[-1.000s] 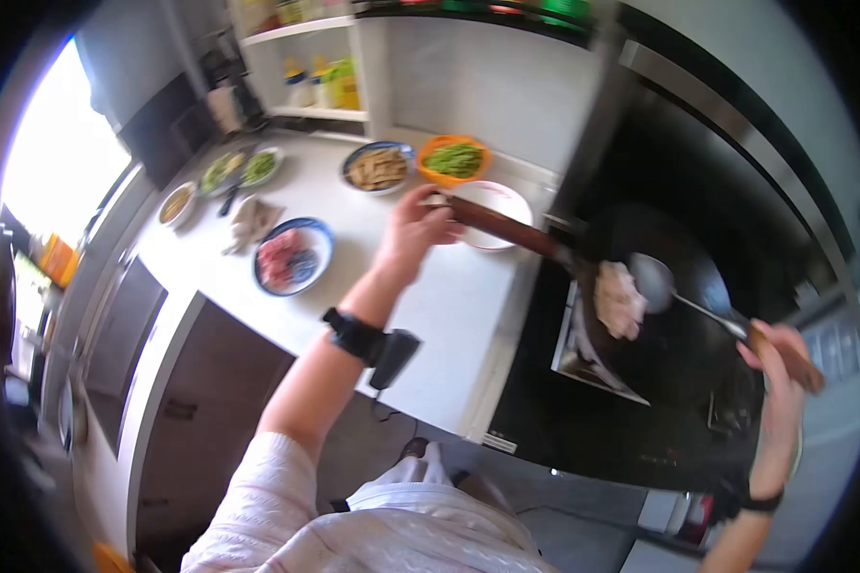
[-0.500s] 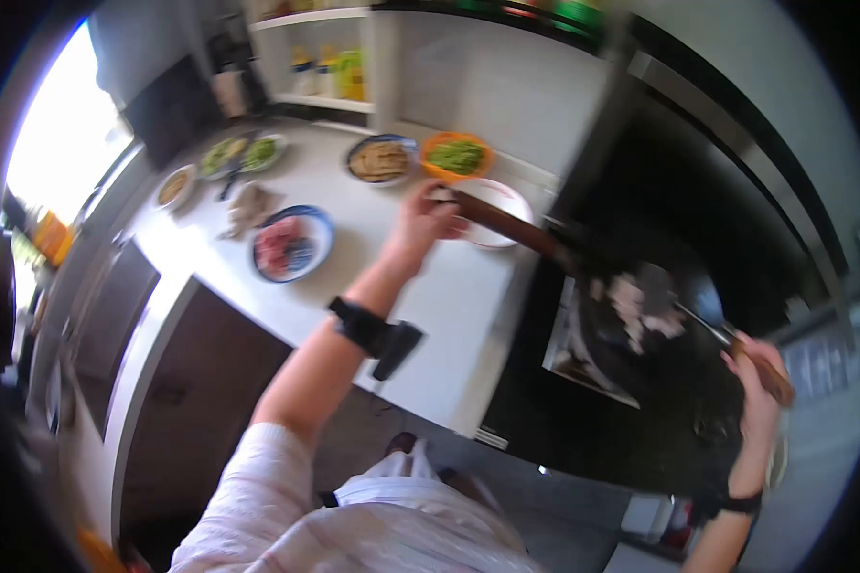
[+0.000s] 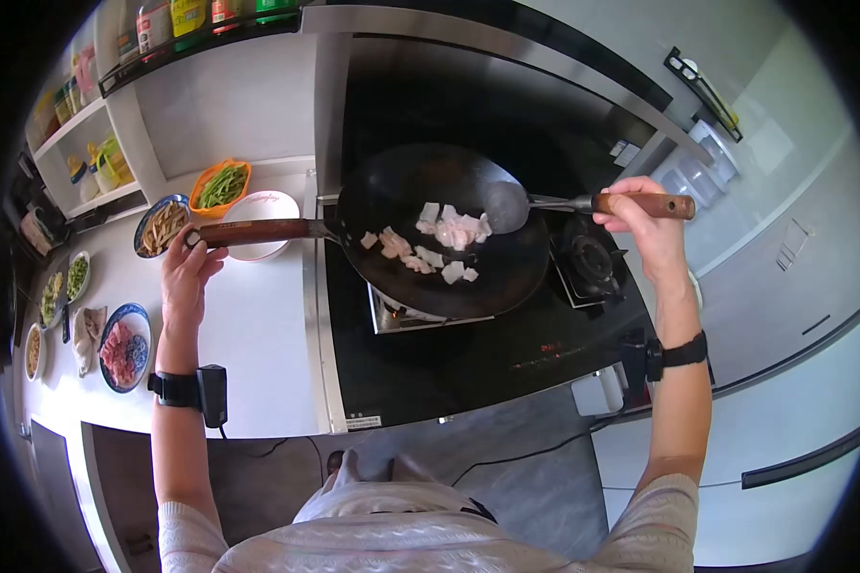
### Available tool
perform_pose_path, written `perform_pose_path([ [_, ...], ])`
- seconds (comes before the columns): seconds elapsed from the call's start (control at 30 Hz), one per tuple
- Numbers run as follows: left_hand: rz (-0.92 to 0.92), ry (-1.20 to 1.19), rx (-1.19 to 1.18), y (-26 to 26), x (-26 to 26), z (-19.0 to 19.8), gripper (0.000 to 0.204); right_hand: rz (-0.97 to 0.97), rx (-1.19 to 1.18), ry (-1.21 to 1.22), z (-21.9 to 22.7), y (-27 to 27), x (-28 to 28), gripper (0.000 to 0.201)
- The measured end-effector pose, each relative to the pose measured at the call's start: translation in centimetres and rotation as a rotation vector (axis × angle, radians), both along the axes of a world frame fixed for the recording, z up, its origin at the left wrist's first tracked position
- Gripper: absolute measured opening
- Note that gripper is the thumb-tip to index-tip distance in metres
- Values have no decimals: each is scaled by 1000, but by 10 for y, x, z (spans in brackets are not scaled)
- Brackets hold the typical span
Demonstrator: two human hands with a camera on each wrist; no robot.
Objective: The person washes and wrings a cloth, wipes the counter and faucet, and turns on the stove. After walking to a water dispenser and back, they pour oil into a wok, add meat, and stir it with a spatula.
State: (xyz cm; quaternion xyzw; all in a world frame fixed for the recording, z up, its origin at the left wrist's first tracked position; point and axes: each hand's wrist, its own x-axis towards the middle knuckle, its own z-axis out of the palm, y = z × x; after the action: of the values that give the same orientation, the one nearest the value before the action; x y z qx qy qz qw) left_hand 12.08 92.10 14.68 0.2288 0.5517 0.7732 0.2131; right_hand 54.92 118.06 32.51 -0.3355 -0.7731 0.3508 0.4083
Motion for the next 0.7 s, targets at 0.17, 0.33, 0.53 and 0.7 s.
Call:
perform_pose_path([
  [0.17,6,6,-35,1,-1,-1,43,23,-236,146,-38,16,-12,18],
  [0.33,-5,12,-36,0,-3,-1,43,213,-181,156,-25,-22,-33,12],
  [0.53,-1,26,-42,0,0,1,42,330,-115,76,-33,-38,-46,8],
  [0.7,-8,7,-38,0,-1,1,42,22,-92,-55,13,-5,-21,24],
])
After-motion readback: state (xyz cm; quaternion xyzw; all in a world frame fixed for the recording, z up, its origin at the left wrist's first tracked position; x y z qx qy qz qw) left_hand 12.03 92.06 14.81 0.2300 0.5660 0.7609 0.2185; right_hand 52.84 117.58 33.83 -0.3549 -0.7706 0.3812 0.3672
